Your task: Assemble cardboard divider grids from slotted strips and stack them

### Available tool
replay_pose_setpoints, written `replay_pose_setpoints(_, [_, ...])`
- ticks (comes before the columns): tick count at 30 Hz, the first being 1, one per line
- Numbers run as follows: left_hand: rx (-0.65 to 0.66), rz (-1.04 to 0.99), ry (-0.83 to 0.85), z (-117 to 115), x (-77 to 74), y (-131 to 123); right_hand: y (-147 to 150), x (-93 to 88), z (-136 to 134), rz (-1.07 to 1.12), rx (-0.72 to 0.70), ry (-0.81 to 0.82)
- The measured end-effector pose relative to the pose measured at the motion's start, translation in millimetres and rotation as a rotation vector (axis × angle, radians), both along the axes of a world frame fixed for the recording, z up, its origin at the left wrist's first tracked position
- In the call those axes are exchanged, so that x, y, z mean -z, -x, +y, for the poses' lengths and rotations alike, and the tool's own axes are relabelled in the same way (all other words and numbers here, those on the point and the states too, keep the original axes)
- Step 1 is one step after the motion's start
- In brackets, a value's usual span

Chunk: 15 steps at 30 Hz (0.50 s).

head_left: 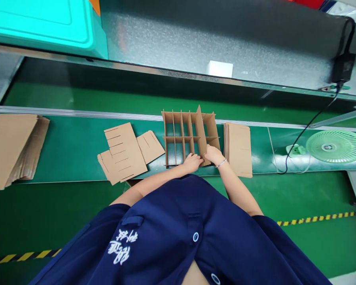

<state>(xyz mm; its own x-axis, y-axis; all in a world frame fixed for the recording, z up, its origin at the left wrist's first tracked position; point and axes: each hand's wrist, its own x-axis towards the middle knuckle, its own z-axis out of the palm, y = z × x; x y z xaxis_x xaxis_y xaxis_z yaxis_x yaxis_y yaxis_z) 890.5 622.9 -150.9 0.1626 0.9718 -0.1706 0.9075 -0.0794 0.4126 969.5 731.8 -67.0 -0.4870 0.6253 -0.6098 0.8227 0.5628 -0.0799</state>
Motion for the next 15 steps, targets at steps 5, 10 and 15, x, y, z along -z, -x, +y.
replay_pose_setpoints(5, [0.004,-0.015,0.036,0.0,-0.2,0.8,7.1,2.8,-6.0,0.034,0.035,-0.048])
replay_pose_setpoints(10, [-0.002,0.021,-0.008,-1.2,5.7,-0.2,-4.9,20.4,-19.2,0.093,0.101,-0.063])
replay_pose_setpoints(15, [-0.029,0.031,-0.094,-2.6,9.8,-1.8,-5.9,18.8,-19.7,0.176,0.075,-0.131])
